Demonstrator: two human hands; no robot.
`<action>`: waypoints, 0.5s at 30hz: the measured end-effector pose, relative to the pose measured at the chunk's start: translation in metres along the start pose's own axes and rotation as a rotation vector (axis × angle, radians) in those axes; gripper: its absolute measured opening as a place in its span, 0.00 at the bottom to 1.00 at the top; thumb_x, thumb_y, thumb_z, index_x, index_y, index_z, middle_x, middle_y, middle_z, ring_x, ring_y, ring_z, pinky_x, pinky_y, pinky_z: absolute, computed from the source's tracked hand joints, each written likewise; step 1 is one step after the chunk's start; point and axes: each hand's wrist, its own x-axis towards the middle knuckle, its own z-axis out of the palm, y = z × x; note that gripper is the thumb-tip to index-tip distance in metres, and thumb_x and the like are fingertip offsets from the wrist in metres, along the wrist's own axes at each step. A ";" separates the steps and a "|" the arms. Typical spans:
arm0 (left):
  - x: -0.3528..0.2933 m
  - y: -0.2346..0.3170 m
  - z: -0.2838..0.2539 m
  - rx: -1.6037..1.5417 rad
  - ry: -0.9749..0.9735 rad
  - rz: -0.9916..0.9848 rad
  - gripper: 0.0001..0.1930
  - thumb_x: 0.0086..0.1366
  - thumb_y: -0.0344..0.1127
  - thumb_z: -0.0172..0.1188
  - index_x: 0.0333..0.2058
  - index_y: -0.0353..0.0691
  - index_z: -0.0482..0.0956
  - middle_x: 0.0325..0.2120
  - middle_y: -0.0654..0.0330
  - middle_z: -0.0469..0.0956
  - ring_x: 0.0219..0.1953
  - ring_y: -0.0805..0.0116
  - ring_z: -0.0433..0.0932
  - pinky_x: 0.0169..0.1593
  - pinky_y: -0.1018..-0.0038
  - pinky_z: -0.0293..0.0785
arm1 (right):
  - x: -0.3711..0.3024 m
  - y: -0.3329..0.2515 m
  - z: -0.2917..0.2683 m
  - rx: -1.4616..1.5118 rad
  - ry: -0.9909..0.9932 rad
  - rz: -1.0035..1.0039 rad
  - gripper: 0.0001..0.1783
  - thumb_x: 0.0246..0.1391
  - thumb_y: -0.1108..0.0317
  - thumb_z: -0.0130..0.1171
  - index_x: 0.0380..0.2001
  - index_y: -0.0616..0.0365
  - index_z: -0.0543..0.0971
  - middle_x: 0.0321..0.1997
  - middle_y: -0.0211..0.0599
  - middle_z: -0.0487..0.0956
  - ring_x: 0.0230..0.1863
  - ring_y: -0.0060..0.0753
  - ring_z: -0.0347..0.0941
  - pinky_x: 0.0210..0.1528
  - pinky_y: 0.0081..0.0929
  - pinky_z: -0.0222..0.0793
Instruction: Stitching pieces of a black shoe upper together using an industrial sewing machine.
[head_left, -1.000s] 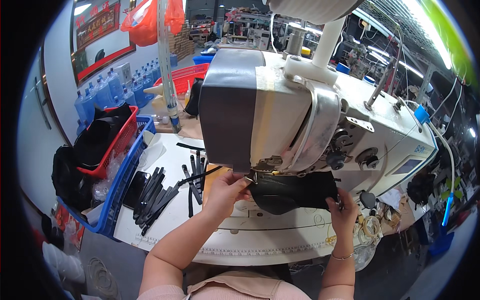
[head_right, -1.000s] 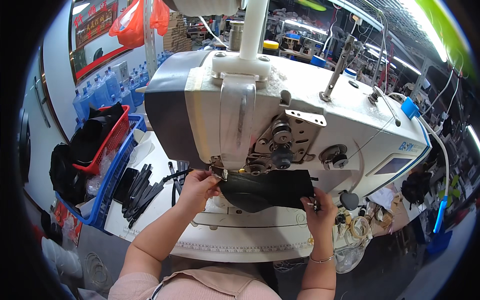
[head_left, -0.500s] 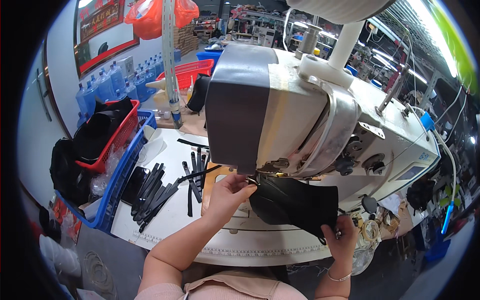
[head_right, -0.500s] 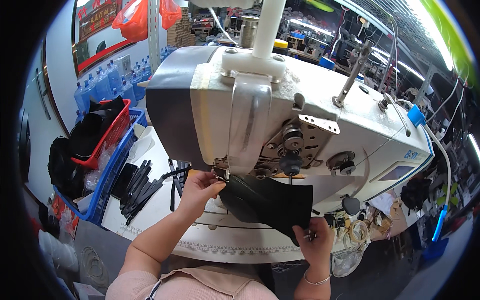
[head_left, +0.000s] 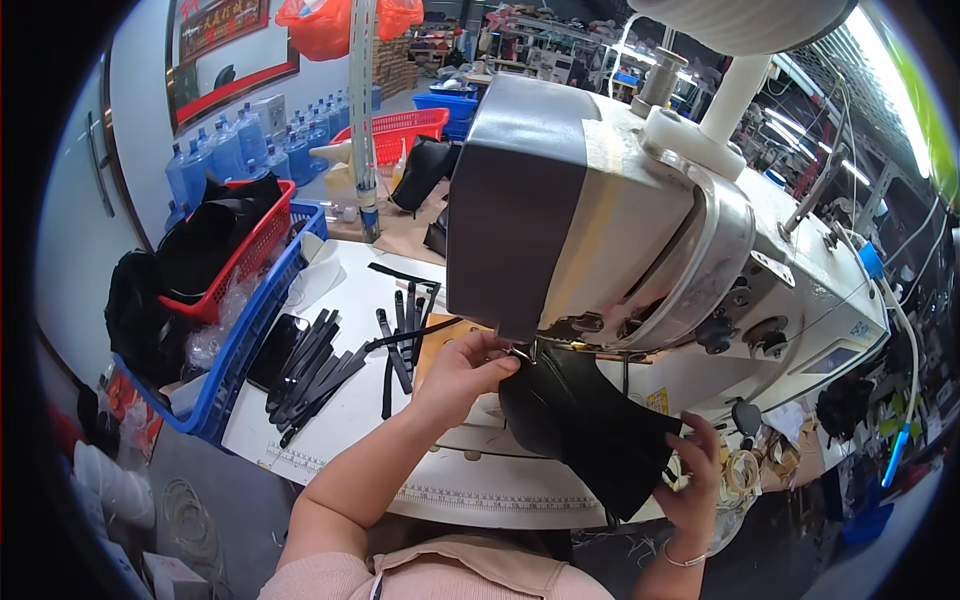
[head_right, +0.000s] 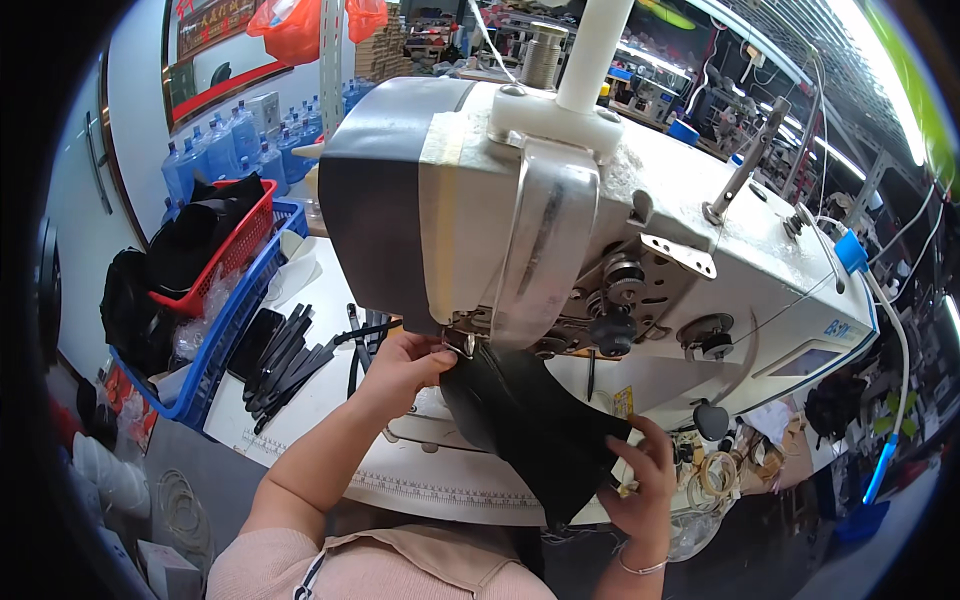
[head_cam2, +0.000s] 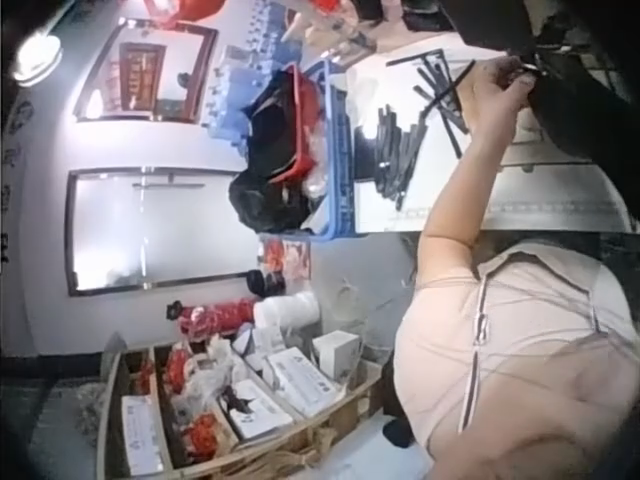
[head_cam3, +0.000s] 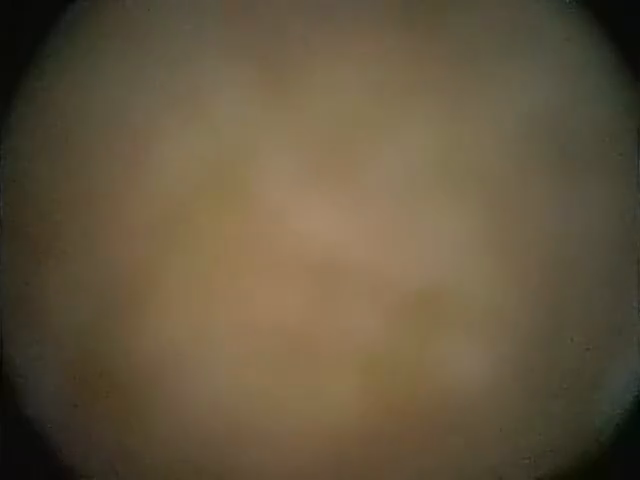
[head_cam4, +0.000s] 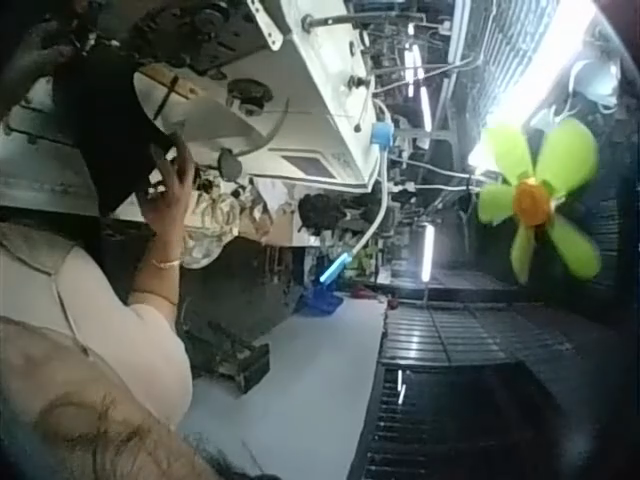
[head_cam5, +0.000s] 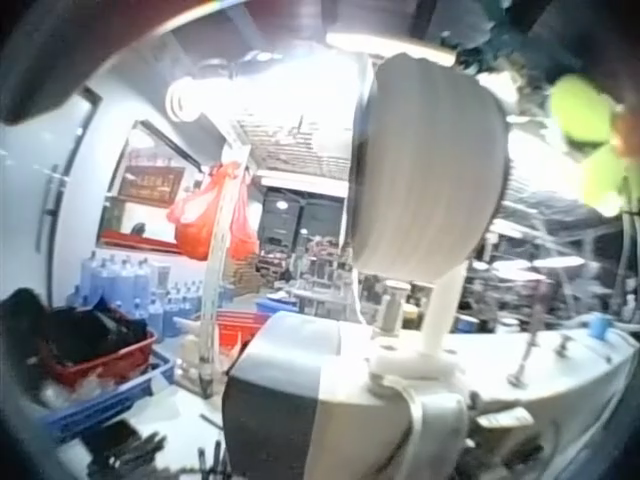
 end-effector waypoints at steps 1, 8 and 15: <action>0.001 -0.003 0.003 0.002 0.000 0.001 0.15 0.58 0.25 0.62 0.45 0.35 0.74 0.34 0.64 0.77 0.37 0.78 0.75 0.45 0.82 0.70 | 0.005 0.006 0.005 -0.025 -0.016 -0.137 0.25 0.24 0.84 0.57 0.34 0.55 0.81 0.47 0.39 0.76 0.34 0.35 0.70 0.33 0.27 0.65; 0.005 0.013 0.010 0.173 -0.027 0.112 0.17 0.57 0.23 0.61 0.46 0.35 0.73 0.35 0.64 0.77 0.39 0.78 0.75 0.46 0.81 0.71 | 0.005 -0.026 0.011 -0.232 -0.005 -0.408 0.18 0.30 0.72 0.59 0.31 0.46 0.84 0.36 0.21 0.83 0.25 0.28 0.65 0.27 0.22 0.63; -0.009 0.021 -0.005 0.245 -0.021 0.094 0.18 0.55 0.23 0.63 0.45 0.35 0.73 0.36 0.61 0.78 0.38 0.76 0.75 0.46 0.80 0.71 | -0.028 -0.050 0.025 -0.285 -0.004 -0.415 0.18 0.28 0.69 0.62 0.31 0.45 0.84 0.36 0.18 0.83 0.25 0.25 0.64 0.28 0.21 0.63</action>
